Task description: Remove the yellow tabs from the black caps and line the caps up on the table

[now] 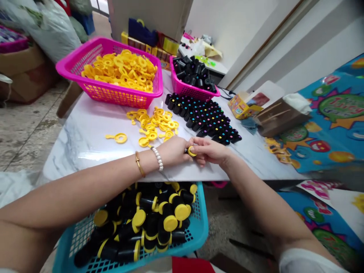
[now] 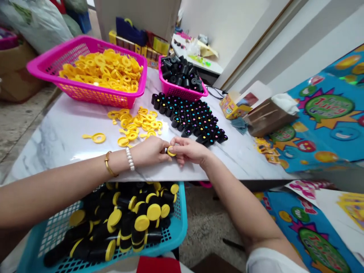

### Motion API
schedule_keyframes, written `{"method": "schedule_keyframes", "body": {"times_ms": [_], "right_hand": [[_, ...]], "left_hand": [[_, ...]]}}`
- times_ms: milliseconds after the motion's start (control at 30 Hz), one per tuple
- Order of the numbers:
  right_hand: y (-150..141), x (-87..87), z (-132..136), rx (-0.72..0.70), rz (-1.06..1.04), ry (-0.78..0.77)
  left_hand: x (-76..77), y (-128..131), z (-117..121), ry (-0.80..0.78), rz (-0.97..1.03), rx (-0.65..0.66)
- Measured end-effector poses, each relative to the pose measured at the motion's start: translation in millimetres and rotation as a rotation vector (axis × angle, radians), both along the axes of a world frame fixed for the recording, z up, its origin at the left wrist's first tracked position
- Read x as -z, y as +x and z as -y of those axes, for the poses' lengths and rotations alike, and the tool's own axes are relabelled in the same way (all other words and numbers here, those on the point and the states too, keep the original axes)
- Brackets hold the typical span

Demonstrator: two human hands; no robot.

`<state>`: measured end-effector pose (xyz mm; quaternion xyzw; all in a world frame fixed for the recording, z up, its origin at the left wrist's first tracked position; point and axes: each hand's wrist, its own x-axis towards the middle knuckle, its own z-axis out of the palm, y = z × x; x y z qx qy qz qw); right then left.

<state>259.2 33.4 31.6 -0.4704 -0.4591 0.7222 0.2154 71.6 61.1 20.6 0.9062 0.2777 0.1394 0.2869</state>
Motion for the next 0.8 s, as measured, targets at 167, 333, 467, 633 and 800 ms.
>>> {"method": "schedule_keyframes", "body": {"times_ms": [167,333,467,633,800], "right_hand": [[2.7,0.8,16.0,0.026,0.026,0.113],[-5.5,-0.1,51.0,-0.040,0.016,0.174],[-24.4,-3.5,73.9,-0.118,0.095,0.199],[-35.9,-9.3,70.5,-0.057,0.219,0.196],[-30.6,-7.9,65.3,-0.072,0.129,0.088]], "left_hand": [[-17.1,-15.5,-11.5,0.135,-0.087,-0.023],[-28.4,-31.6,-28.4,0.350,-0.054,-0.361],[-16.6,-27.7,-30.8,0.337,-0.246,-0.418],[-9.8,-23.5,-32.3,0.304,-0.249,-0.368],[-7.2,-22.9,-38.5,0.324,-0.242,-0.344]]}}
